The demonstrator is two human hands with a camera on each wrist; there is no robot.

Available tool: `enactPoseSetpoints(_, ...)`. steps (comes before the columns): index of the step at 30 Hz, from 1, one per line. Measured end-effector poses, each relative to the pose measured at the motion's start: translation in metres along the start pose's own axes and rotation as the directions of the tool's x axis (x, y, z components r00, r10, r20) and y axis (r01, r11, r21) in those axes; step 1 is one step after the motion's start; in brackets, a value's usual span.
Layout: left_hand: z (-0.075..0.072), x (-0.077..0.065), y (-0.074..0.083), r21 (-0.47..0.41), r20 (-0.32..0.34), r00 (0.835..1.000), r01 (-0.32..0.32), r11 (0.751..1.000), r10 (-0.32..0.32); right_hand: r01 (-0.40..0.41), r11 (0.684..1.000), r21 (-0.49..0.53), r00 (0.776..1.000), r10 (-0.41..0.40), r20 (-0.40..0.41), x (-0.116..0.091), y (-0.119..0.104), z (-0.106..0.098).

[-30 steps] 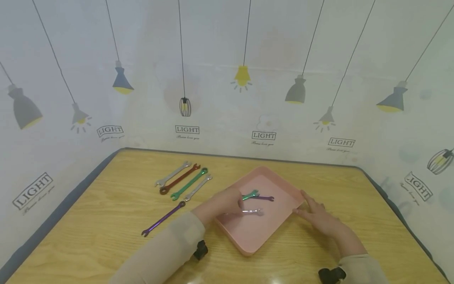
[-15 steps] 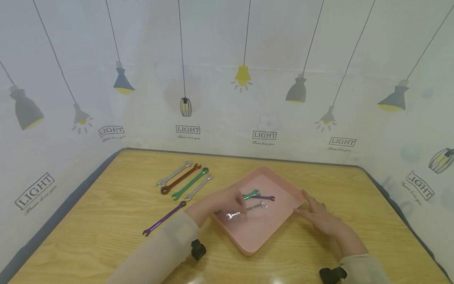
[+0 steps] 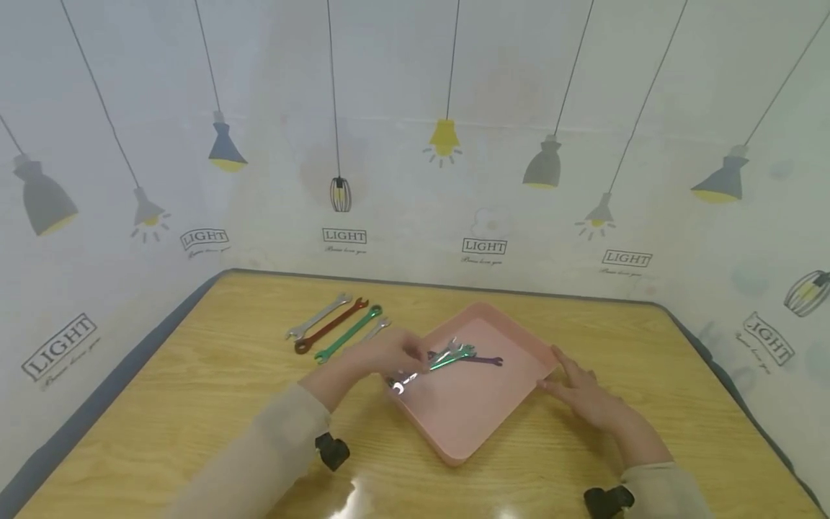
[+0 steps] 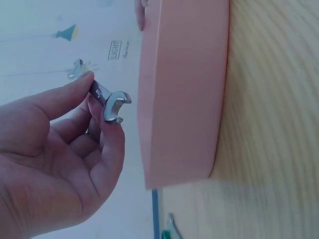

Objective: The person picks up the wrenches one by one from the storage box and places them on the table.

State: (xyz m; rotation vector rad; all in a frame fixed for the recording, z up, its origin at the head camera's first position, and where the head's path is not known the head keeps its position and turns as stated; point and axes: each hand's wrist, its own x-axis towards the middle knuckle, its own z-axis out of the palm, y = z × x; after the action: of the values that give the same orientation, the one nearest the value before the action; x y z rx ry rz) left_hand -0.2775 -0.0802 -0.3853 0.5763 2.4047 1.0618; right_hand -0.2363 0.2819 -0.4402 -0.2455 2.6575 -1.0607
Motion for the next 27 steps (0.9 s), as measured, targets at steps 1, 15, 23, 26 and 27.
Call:
enactPoseSetpoints(1,-0.004,-0.003,-0.001,-0.013,0.000,1.000,-0.002,1.000,0.002,0.000,1.000,0.002,1.000,0.000,-0.001,0.001,0.001,0.000)
enactPoseSetpoints(15,-0.041,-0.047,-0.038,-0.107,-0.009,0.999,-0.034,0.994,0.033,0.010,1.000,-0.008,1.000,-0.010,0.004,-0.001,-0.003,-0.002)
enactPoseSetpoints(23,-0.056,-0.073,-0.059,-0.138,-0.031,1.000,0.002,0.990,-0.007,0.004,1.000,-0.006,1.000,-0.004,0.000,0.001,0.001,-0.001)
enactPoseSetpoints(26,-0.063,-0.082,-0.068,-0.173,-0.025,0.999,0.025,0.985,-0.030,0.009,1.000,0.008,1.000,-0.009,0.006,0.001,0.002,-0.001)
enactPoseSetpoints(27,-0.065,-0.086,-0.072,-0.178,-0.024,0.999,0.035,0.983,-0.039,0.011,1.000,0.013,1.000,-0.011,0.008,0.001,0.001,-0.001)
